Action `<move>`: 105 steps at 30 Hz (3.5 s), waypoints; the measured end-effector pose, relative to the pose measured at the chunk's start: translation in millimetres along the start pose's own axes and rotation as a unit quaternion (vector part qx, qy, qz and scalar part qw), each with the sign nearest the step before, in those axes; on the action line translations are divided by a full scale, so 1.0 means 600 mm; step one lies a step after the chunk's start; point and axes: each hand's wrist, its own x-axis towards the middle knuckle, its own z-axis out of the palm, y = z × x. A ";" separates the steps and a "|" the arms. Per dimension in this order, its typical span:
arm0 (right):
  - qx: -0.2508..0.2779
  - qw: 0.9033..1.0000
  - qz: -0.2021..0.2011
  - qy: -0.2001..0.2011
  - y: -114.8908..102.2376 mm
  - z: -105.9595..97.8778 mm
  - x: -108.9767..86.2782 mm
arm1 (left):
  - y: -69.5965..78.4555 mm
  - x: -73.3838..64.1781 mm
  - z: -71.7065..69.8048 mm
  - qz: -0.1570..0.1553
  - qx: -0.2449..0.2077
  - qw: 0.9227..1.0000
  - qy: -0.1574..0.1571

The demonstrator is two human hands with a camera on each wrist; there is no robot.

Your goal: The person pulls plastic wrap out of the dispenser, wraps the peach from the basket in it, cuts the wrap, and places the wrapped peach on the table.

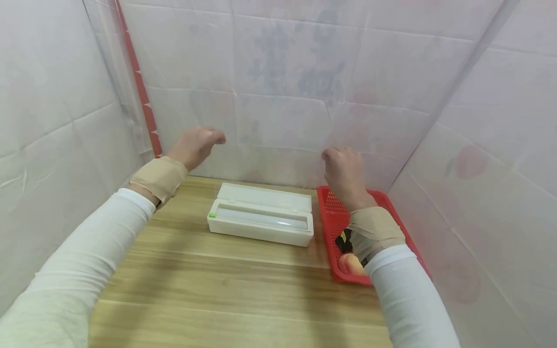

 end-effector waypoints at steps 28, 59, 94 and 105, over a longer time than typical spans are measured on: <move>0.102 0.994 -0.029 0.039 -0.027 -0.077 -0.003 | 0.007 -0.016 -0.106 0.048 -0.013 0.999 0.022; 0.294 0.949 -0.007 -0.116 -0.064 -0.142 -0.177 | 0.067 -0.153 -0.114 0.107 -0.263 0.957 -0.058; 0.332 0.861 -0.001 -0.385 -0.104 -0.090 -0.364 | 0.147 -0.344 -0.027 0.146 -0.274 0.889 -0.338; 0.284 0.876 -0.123 -0.370 -0.113 -0.035 -0.413 | 0.180 -0.390 0.031 0.189 -0.169 0.907 -0.337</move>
